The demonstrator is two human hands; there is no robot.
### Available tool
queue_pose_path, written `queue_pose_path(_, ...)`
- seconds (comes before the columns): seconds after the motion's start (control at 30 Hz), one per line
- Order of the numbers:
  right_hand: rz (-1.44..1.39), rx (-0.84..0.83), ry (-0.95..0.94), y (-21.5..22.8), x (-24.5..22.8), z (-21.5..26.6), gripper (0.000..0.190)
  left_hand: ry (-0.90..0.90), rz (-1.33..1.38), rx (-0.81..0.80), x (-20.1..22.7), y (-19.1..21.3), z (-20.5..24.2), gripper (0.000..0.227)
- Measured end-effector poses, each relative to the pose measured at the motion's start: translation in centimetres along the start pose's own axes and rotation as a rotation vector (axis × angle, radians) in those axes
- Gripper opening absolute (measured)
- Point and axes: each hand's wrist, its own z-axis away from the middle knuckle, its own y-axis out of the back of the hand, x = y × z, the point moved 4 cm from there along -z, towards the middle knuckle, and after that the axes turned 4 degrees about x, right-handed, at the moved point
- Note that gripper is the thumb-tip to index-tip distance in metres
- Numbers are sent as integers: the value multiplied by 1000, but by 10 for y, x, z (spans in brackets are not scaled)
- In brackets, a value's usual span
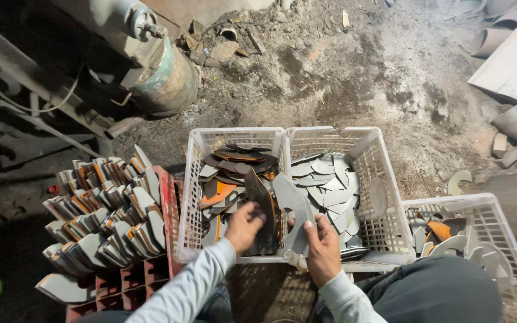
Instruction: The person sits cross-legged on the floor and sorts ceramic tile pieces from two white crates into a red crate. They pick up individual pieces, inspect them, and place them into the red crate, organizing them by type or color.
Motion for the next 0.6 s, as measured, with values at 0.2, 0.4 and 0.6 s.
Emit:
queue_pose_path(0.2, 225, 57, 84, -8, 23, 24, 22, -45, 347, -14, 54, -37, 105, 24)
queue_pose_path(0.4, -58, -32, 233, -9, 15, 31, 17, -153, 335, 79, 77, -30, 140, 23)
queue_pose_path(0.6, -73, -193, 186, -15, 23, 36, 29, -200, 214, -4, 90, -23, 149, 20)
